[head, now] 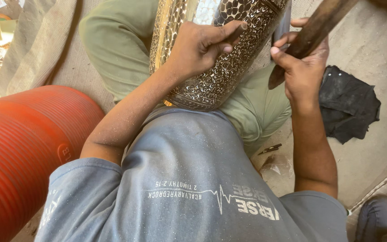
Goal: The person sits cross-legged on the floor and uses a wooden mallet to repeatedly strike a large brass vase held between their legs. They rotate the vase slightly to work on different sections of the surface.
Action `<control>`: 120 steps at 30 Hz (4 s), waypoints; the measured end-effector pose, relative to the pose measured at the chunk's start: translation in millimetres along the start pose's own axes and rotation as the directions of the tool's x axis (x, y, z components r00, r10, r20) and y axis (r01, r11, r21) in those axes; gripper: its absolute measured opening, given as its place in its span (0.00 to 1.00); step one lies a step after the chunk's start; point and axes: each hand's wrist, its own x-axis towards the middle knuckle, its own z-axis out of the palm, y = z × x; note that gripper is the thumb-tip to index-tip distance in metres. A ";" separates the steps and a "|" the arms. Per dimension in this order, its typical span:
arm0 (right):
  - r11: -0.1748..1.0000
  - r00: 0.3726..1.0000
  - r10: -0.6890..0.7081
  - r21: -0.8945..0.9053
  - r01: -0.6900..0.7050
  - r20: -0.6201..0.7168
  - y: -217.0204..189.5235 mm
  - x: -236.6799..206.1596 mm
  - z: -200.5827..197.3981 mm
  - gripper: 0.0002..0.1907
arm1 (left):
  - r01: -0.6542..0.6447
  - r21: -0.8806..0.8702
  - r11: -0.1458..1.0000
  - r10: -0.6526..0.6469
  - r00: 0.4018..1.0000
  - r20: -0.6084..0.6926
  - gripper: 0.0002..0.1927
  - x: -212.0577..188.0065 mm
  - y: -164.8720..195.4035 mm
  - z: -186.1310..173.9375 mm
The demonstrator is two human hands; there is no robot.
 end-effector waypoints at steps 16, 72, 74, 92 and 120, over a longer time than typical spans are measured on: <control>0.939 0.998 -0.050 -0.341 0.037 -0.027 -28.6 15.8 0.5 0.20 | 0.017 -0.029 0.999 -0.020 0.994 -0.104 0.24 -8.0 7.0 5.3; 0.773 0.985 -0.047 -0.618 0.139 0.163 -32.7 8.4 -13.8 0.15 | 0.047 -0.023 0.999 -0.050 0.989 -0.141 0.23 -4.9 9.3 10.3; 0.548 0.988 -0.032 -0.824 0.145 0.153 -29.9 8.1 -15.6 0.16 | 0.036 -0.045 0.998 -0.042 0.986 -0.159 0.22 -4.3 10.1 9.7; 0.740 0.998 0.005 -0.671 0.042 0.068 -56.4 11.9 16.3 0.20 | 0.041 -0.042 0.998 -0.046 0.989 -0.137 0.21 -1.7 6.9 13.3; 0.037 0.972 0.126 -0.980 0.193 0.197 -73.8 39.0 3.9 0.18 | 0.138 -0.141 0.980 -0.168 0.959 -0.227 0.24 -10.0 0.5 23.1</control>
